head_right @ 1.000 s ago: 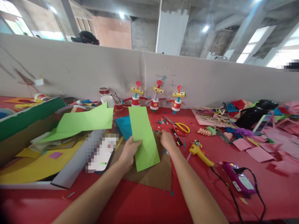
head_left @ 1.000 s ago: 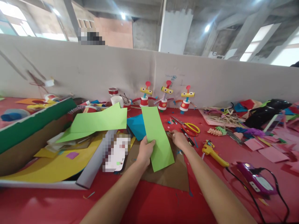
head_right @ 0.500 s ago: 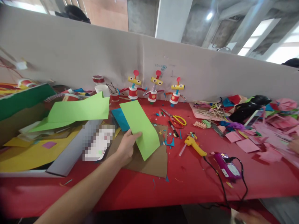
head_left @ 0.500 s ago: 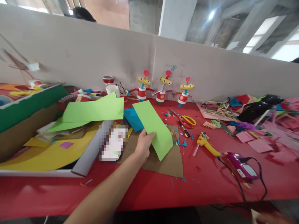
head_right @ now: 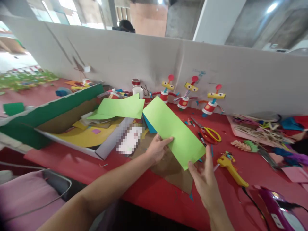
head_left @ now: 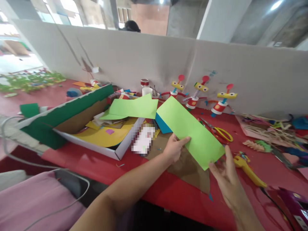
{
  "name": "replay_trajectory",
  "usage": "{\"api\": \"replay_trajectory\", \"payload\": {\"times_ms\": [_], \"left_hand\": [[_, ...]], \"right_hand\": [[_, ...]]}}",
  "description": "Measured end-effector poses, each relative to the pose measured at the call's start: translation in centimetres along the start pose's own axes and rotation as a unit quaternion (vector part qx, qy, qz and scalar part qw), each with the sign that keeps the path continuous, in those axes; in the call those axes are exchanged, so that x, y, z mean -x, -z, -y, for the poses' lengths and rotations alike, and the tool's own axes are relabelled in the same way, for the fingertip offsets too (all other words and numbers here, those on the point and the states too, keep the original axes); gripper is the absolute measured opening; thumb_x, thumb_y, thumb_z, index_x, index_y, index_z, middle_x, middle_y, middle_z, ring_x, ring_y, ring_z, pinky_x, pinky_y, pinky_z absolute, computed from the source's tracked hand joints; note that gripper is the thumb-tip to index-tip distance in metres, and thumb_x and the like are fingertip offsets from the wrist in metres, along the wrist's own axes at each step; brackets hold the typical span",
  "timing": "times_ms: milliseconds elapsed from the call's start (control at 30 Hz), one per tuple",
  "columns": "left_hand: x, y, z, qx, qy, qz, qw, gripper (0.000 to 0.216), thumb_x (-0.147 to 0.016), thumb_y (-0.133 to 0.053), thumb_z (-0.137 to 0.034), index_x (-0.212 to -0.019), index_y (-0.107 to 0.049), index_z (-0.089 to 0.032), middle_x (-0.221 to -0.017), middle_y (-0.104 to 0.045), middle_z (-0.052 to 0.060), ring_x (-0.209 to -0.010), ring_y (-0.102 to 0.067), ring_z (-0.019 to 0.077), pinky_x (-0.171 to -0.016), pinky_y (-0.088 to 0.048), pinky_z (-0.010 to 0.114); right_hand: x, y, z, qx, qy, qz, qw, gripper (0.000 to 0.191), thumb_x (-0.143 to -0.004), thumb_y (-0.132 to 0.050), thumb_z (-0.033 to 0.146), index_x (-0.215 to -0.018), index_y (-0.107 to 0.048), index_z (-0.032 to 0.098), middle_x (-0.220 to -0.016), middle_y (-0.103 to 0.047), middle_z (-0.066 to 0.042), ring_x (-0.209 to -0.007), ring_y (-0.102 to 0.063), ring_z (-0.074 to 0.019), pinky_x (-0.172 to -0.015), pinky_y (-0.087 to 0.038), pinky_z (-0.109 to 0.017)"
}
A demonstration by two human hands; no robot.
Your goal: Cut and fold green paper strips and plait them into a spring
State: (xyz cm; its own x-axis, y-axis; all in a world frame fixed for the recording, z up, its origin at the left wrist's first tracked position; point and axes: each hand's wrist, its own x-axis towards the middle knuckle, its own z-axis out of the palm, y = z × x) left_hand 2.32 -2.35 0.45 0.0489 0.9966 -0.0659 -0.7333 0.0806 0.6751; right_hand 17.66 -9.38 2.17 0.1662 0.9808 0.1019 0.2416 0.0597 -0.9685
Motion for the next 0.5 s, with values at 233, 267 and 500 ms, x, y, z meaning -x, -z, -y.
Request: {"api": "replay_trajectory", "payload": {"times_ms": [233, 267, 500], "left_hand": [[0.0, 0.2, -1.8, -0.122, -0.147, -0.020, 0.981, 0.030, -0.067, -0.069, -0.033, -0.092, -0.064, -0.016, -0.100, -0.067, 0.009, -0.100, -0.059, 0.0241, -0.088, -0.046, 0.036], [0.0, 0.3, -2.1, -0.155, -0.170, -0.041, 0.972, 0.027, -0.069, -0.067, -0.033, -0.090, -0.064, -0.017, -0.097, -0.068, 0.008, -0.100, -0.058, 0.0237, -0.087, -0.046, 0.035], [-1.1, 1.5, -3.5, -0.237, -0.254, -0.136, 0.928, 0.021, -0.077, -0.056, -0.025, -0.097, -0.058, -0.019, -0.097, -0.064, 0.004, -0.088, -0.059, 0.0164, -0.077, -0.046, 0.026]], "right_hand": [[-7.9, -2.5, -1.0, -0.141, 0.021, -0.051, 0.988, 0.084, -0.060, -0.073, 0.024, -0.134, -0.033, 0.031, -0.117, -0.058, -0.004, -0.100, -0.059, -0.0161, -0.085, -0.049, -0.031], [-8.7, -2.1, -1.8, -0.132, 0.022, -0.057, 0.989, 0.082, -0.059, -0.073, 0.022, -0.132, -0.036, 0.030, -0.116, -0.058, -0.003, -0.099, -0.059, -0.0157, -0.084, -0.049, -0.030], [-10.1, 0.5, -5.3, -0.028, -0.002, -0.090, 0.996, 0.081, -0.061, -0.067, 0.022, -0.135, -0.034, 0.026, -0.109, -0.059, -0.006, -0.089, -0.060, -0.0192, -0.073, -0.050, -0.031]]}}
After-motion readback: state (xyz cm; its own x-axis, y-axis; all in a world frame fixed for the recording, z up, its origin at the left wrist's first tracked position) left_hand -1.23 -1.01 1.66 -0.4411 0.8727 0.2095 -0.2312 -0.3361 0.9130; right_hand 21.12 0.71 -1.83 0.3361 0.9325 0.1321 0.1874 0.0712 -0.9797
